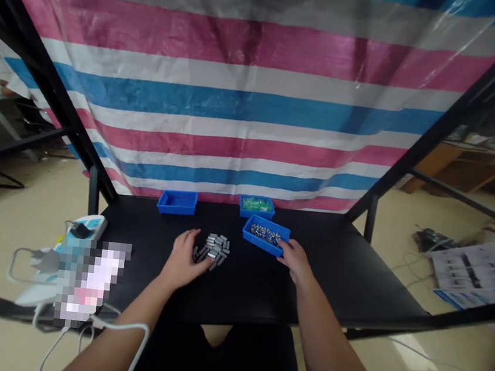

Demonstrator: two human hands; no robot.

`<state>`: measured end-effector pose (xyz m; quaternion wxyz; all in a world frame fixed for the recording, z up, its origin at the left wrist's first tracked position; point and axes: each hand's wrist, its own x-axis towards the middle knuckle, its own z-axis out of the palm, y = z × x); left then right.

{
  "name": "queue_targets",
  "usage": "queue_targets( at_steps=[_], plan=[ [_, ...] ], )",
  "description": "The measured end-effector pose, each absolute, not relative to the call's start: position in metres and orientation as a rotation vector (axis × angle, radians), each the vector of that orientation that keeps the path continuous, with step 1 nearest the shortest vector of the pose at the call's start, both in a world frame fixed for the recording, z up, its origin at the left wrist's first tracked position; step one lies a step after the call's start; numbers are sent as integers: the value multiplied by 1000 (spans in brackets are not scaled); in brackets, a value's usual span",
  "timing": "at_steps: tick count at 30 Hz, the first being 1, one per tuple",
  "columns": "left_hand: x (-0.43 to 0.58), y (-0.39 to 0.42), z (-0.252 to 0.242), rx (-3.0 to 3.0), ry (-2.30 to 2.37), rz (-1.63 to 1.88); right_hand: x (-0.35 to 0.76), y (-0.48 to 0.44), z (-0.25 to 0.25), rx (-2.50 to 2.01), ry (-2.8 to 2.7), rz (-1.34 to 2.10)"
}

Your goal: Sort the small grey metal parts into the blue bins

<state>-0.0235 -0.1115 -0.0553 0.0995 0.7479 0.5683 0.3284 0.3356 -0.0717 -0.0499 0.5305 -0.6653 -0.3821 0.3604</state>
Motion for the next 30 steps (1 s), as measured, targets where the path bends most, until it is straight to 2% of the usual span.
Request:
queue_targets(
  at_steps=[2,5,11,16,24,30],
  plan=[
    [-10,-121,-64,2251,1632,868,323,-83,-46,-1444,-728,1027],
    [-2,-112,-69,2303,1580,755,302,-97,-41,-1282,-624,1104],
    [-2,-76,-64,2389,1370,616,273,-111,-46,-1124,-824,1096],
    [-3,-68,-61,2419,1334,627,268,-112,-43,-1161,-1062,947],
    [0,-69,-66,2412,1363,651,258,-111,-36,-1277,-1305,492],
    [4,-69,-70,2390,1431,677,238,-115,-23,-1275,-1382,351]
  ],
)
